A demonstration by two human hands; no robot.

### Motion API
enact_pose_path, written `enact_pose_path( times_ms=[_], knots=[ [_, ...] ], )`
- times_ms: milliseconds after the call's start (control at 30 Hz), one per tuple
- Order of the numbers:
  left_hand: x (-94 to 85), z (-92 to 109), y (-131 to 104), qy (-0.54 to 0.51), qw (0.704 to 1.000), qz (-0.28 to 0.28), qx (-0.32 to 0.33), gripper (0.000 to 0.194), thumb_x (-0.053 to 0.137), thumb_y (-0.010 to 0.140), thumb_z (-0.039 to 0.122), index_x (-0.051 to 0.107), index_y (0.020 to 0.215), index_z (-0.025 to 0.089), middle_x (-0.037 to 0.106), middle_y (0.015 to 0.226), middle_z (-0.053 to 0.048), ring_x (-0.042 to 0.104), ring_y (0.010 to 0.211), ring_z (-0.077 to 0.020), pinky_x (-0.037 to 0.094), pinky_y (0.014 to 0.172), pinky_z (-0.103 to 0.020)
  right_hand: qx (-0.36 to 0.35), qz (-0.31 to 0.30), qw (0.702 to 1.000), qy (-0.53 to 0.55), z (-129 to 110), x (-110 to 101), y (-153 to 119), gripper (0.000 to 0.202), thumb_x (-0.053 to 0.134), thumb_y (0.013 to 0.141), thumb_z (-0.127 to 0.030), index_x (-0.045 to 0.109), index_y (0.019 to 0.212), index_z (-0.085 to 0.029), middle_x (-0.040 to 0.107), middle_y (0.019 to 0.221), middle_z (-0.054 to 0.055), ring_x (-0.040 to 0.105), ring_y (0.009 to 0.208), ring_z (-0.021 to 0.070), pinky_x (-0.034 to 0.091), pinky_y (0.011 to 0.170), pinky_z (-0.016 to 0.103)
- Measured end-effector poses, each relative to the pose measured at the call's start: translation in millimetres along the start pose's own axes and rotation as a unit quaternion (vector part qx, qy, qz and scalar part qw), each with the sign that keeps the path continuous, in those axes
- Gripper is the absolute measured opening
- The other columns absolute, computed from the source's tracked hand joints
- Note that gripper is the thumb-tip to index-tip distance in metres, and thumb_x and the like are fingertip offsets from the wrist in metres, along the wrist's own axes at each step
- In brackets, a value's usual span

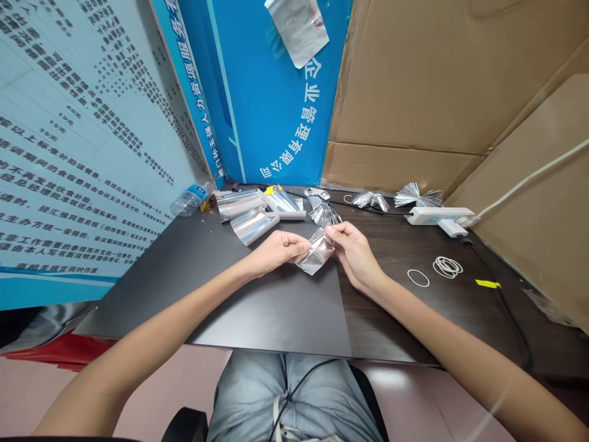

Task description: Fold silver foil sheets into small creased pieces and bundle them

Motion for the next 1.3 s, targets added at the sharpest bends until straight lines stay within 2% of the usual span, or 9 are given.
enact_pose_path(
  times_ms=[200, 367, 533, 633, 767, 833, 933, 1033, 1300],
  knots=[
    [-0.1, 1, -3, 0.011, 0.999, -0.033, -0.037, 0.038, 0.081, 0.084, 0.053, 0.081, 0.092, 0.015, 0.074, 0.083, -0.006, 0.064, 0.074, -0.0148, 0.050, 0.071, -0.027, -0.005, 0.008, 1.000, 0.000, -1, -6, 2, 0.037, 0.089, 0.075, -0.045, 0.059, 0.073, -0.024, 0.055, 0.074, -0.003, 0.048, 0.070, 0.0151, 0.042, 0.065, 0.030],
    [-4.1, -14, -4, 0.010, 0.996, -0.042, -0.084, 0.037, 0.082, 0.086, 0.051, 0.082, 0.097, 0.016, 0.082, 0.095, -0.012, 0.075, 0.082, -0.0167, 0.055, 0.074, -0.025, -0.007, 0.017, 1.000, 0.015, 2, -14, 9, 0.035, 0.091, 0.074, -0.040, 0.061, 0.073, -0.023, 0.055, 0.076, -0.003, 0.048, 0.072, 0.0141, 0.043, 0.065, 0.028],
    [-10.7, -31, -7, 0.025, 0.992, -0.044, -0.112, 0.032, 0.081, 0.087, 0.042, 0.081, 0.103, 0.013, 0.082, 0.093, -0.014, 0.078, 0.080, -0.0171, 0.058, 0.073, -0.025, -0.064, 0.096, 0.993, 0.028, -25, -63, 37, 0.042, 0.094, 0.066, -0.042, 0.056, 0.072, -0.025, 0.054, 0.074, -0.003, 0.047, 0.067, 0.0142, 0.044, 0.058, 0.028],
    [-16.9, -32, -5, 0.005, 0.994, 0.002, -0.108, 0.031, 0.082, 0.086, 0.040, 0.081, 0.102, 0.013, 0.083, 0.099, -0.016, 0.079, 0.084, -0.0182, 0.057, 0.073, -0.024, -0.124, 0.126, 0.984, 0.026, -53, -85, 45, 0.046, 0.095, 0.064, -0.041, 0.053, 0.072, -0.025, 0.050, 0.072, -0.004, 0.045, 0.064, 0.0137, 0.044, 0.057, 0.029],
    [-18.4, -25, -3, -0.075, 0.991, 0.073, -0.078, 0.047, 0.079, 0.088, 0.053, 0.079, 0.114, 0.014, 0.081, 0.113, -0.017, 0.079, 0.095, -0.0209, 0.058, 0.085, -0.029, -0.122, 0.078, 0.989, 0.005, -52, -58, 30, 0.042, 0.093, 0.070, -0.047, 0.057, 0.075, -0.025, 0.054, 0.075, -0.003, 0.050, 0.069, 0.0151, 0.046, 0.061, 0.030],
    [-14.0, -18, -3, -0.103, 0.991, 0.075, -0.042, 0.054, 0.072, 0.091, 0.062, 0.079, 0.116, 0.015, 0.080, 0.115, -0.016, 0.078, 0.098, -0.0208, 0.057, 0.089, -0.031, -0.104, 0.034, 0.994, -0.030, -38, -32, 18, 0.039, 0.090, 0.075, -0.050, 0.059, 0.077, -0.026, 0.057, 0.078, -0.002, 0.052, 0.071, 0.0160, 0.048, 0.065, 0.032],
    [-5.6, -10, -4, -0.058, 0.997, 0.048, -0.006, 0.051, 0.073, 0.090, 0.063, 0.081, 0.099, 0.014, 0.081, 0.100, -0.013, 0.075, 0.088, -0.0194, 0.056, 0.082, -0.029, -0.083, -0.001, 0.994, -0.066, -19, -8, 5, 0.034, 0.086, 0.080, -0.050, 0.062, 0.079, -0.025, 0.059, 0.078, -0.002, 0.053, 0.072, 0.0166, 0.049, 0.070, 0.033],
    [-1.5, -10, -3, 0.001, 1.000, 0.025, -0.014, 0.045, 0.079, 0.087, 0.059, 0.080, 0.088, 0.014, 0.079, 0.087, -0.010, 0.072, 0.076, -0.0171, 0.054, 0.074, -0.027, -0.084, -0.003, 0.993, -0.081, -12, -8, 4, 0.031, 0.084, 0.082, -0.049, 0.064, 0.079, -0.025, 0.059, 0.076, -0.002, 0.053, 0.071, 0.0163, 0.047, 0.071, 0.033],
    [-2.7, -17, 2, 0.015, 0.999, 0.010, -0.028, 0.048, 0.079, 0.085, 0.062, 0.074, 0.087, 0.014, 0.076, 0.082, -0.007, 0.076, 0.075, -0.0190, 0.056, 0.072, -0.026, -0.009, 0.017, 0.998, -0.055, 2, -19, 11, 0.037, 0.089, 0.074, -0.049, 0.062, 0.074, -0.024, 0.058, 0.076, -0.002, 0.051, 0.071, 0.0158, 0.046, 0.067, 0.032]
  ],
)
Point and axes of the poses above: each hand's wrist, its own y-axis towards the middle knuckle, its own x-axis out of the palm, z = x × y, the point moved 8 cm from there along y, towards the middle knuckle
